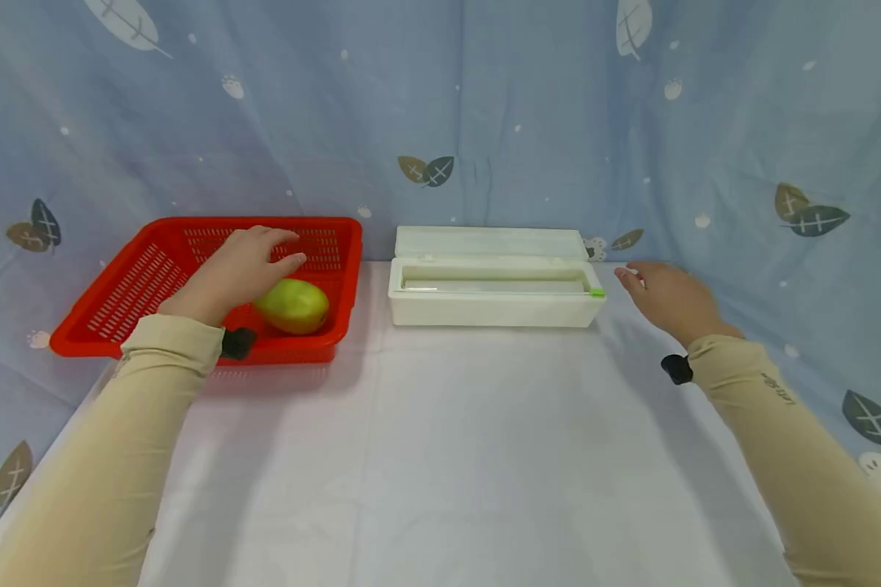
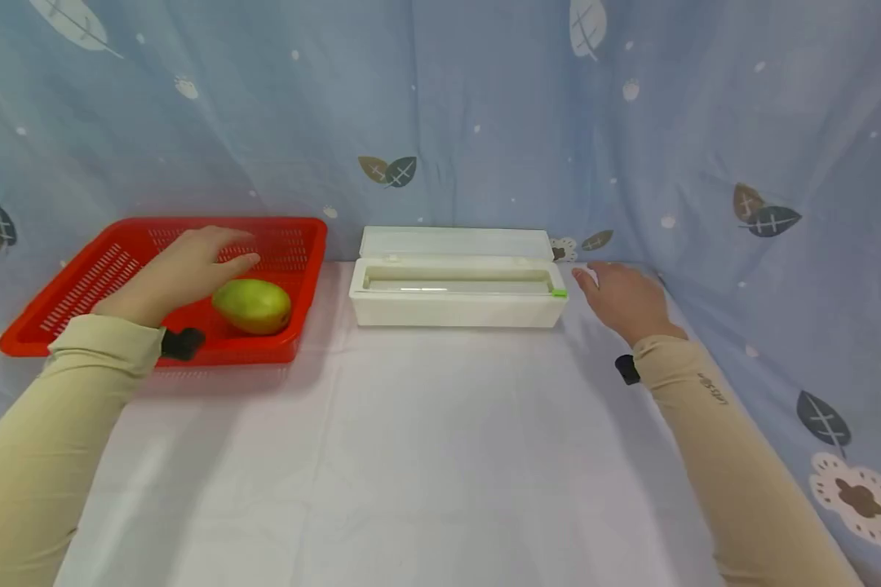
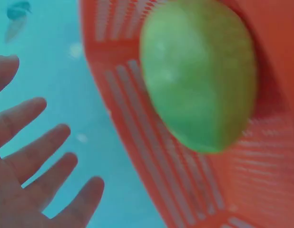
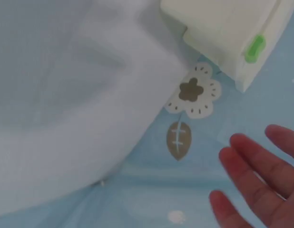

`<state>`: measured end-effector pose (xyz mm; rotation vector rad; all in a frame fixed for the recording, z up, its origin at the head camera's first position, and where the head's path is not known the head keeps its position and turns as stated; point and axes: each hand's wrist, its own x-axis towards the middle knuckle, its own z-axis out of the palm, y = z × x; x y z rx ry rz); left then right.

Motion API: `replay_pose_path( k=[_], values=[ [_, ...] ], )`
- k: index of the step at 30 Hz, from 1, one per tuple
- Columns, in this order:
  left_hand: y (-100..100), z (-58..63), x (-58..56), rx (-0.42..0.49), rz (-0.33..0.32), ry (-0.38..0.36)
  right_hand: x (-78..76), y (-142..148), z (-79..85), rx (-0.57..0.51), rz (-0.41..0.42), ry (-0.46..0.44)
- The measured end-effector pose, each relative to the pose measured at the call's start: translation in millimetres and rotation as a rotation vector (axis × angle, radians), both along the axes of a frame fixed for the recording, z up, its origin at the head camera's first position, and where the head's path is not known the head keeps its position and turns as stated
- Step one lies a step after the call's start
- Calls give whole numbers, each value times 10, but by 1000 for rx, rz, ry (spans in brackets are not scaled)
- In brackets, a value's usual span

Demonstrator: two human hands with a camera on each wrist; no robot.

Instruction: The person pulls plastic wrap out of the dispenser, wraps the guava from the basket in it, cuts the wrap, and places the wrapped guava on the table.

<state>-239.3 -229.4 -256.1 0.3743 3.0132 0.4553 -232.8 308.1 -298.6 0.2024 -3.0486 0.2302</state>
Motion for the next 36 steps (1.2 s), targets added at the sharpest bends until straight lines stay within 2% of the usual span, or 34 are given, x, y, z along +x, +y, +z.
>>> replay_pose_path(
  k=[4,7,12,15,17,19,21,23,26,29,32,36],
  values=[
    [237,113,58,65,-22,14,18,-48,-43,-60,0,36],
    [434,151,97,130,-28,36,10,-90,-92,-128,17,37],
    [776,117,160,235,-74,100,-62,-121,-203,-230,33,22],
    [964,44,207,316,-86,120,-100,-128,-281,-278,64,-37],
    [1076,-43,226,401,-85,121,-120,-144,-340,-292,85,-61],
    [1181,-176,226,498,-89,130,-129,-174,-397,-259,102,-53],
    [1276,-341,222,575,-81,137,-127,-218,-456,-216,121,-22],
    [1350,-534,185,609,-64,176,-125,-261,-500,-159,147,14],
    [1410,-807,118,635,5,252,-124,-316,-553,-114,185,55],
    [1441,-995,52,690,79,314,-145,-332,-566,-64,209,109],
    [1478,-1125,-2,697,113,360,-175,-335,-558,41,222,178],
    [1524,-1246,-68,592,88,414,-196,-360,-552,189,225,249]
  ],
)
